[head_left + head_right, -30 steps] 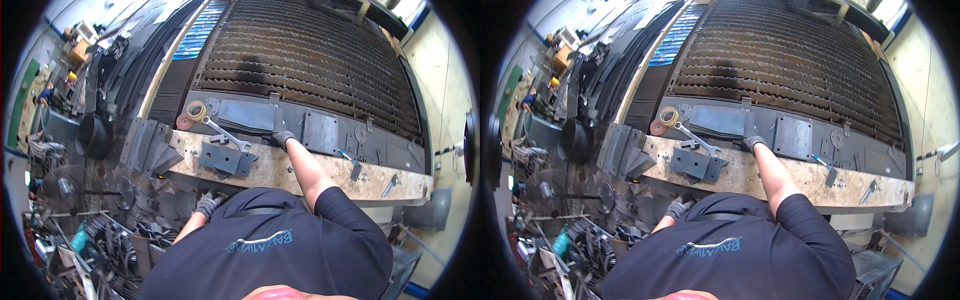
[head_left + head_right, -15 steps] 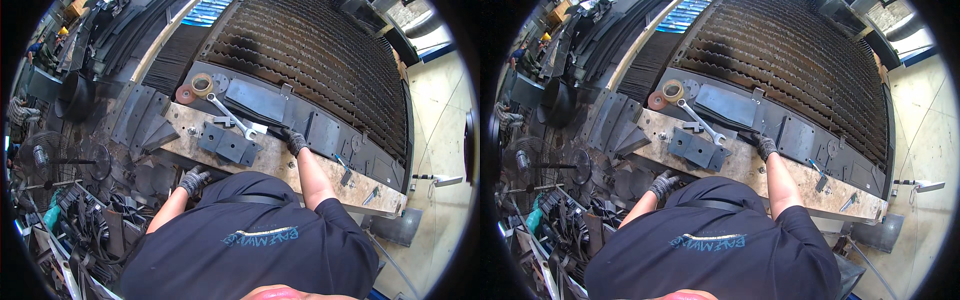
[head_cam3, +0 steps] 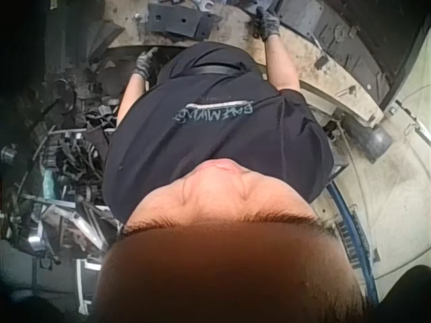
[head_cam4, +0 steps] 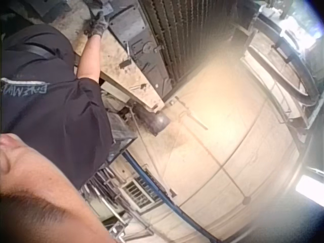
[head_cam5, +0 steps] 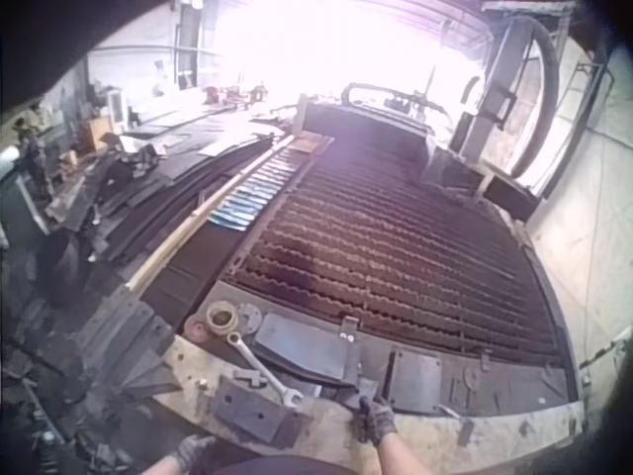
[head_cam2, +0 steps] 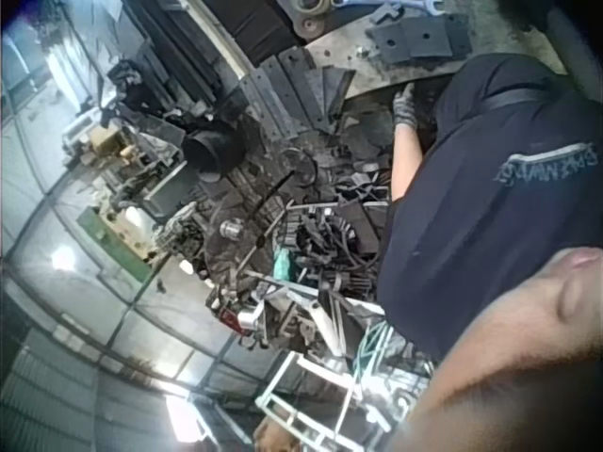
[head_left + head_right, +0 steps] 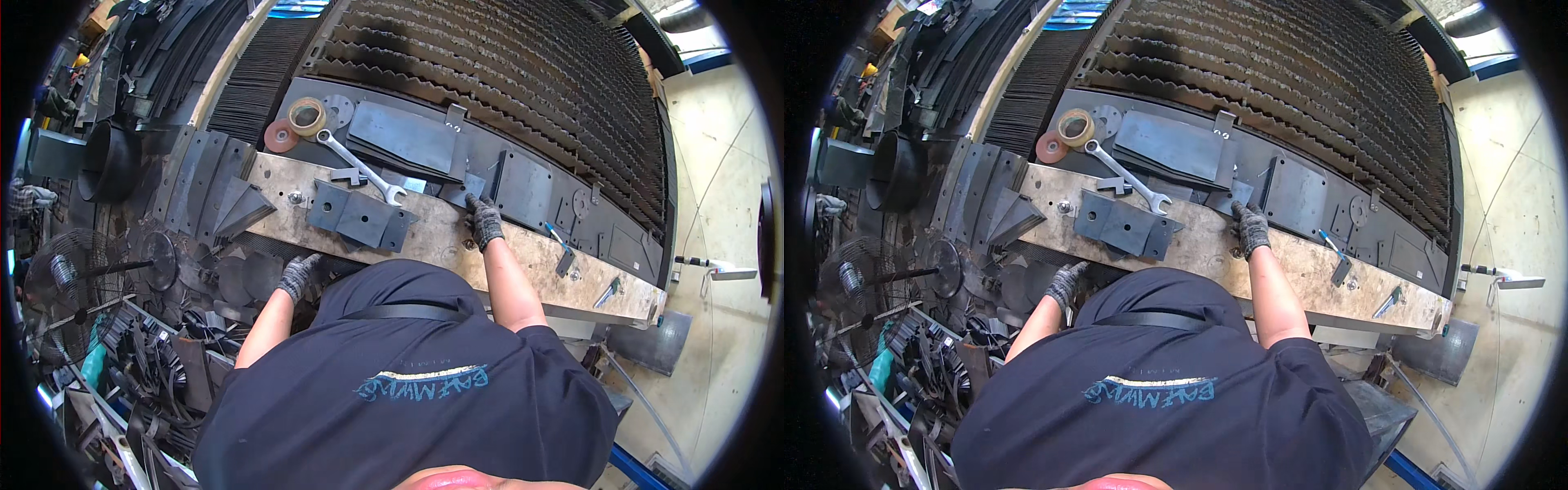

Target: The person is assembling and measuring metal plates on a workbench near industrial machinery.

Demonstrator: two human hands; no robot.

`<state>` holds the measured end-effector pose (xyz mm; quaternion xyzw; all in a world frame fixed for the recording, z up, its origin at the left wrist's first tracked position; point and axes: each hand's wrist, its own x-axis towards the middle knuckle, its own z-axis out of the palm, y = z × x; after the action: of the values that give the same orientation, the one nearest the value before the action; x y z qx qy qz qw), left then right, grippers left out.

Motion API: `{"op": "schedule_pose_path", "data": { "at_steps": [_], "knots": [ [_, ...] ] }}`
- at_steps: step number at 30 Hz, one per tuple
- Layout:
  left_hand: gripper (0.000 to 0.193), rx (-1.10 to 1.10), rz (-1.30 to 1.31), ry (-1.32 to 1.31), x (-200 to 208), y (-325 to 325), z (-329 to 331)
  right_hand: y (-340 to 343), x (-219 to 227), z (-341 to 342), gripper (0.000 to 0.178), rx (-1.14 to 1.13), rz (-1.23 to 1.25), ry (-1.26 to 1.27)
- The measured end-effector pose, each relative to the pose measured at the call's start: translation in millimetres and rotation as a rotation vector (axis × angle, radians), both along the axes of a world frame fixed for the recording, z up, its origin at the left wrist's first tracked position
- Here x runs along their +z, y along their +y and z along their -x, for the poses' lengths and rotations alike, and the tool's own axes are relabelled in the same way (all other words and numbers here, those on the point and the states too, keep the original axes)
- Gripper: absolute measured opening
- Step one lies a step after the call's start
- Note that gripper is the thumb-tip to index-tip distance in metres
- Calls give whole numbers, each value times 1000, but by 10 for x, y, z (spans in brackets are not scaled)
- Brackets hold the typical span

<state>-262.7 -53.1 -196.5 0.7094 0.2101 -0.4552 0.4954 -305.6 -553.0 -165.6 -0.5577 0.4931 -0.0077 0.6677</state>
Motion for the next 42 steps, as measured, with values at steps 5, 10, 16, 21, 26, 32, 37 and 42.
{"op": "schedule_pose_path", "data": {
  "at_steps": [5, 10, 16, 21, 26, 32, 37, 42],
  "knots": [
    [49, -26, -53, -57, -89, 82, 142, 41, 160, 159, 31, -80, -91, -28],
    [50, 107, 190, -24, -223, 85, 365, 191, 587, 194, 26, -95, -23, 41],
    [61, -152, -38, -261, -20, -49, 420, 161, 710, 557, 25, -4, 39, -110],
    [54, -223, -19, -557, 570, -337, 185, 438, 1019, 681, 23, 74, -35, -131],
    [78, -500, -68, -1079, 1598, -927, -118, 847, 1381, 524, 32, 329, -258, -240],
    [132, -1126, -201, -1127, 2344, -1705, -410, 1483, 1692, 146, 44, 792, -160, -241],
    [120, -1174, -118, -1213, 2193, -1488, -631, 1479, 1445, 243, 45, 725, -346, -249],
    [120, -1418, -222, -1172, 1932, -1405, -921, 1205, 1037, 520, 40, 380, -245, -283]
  ]
}}
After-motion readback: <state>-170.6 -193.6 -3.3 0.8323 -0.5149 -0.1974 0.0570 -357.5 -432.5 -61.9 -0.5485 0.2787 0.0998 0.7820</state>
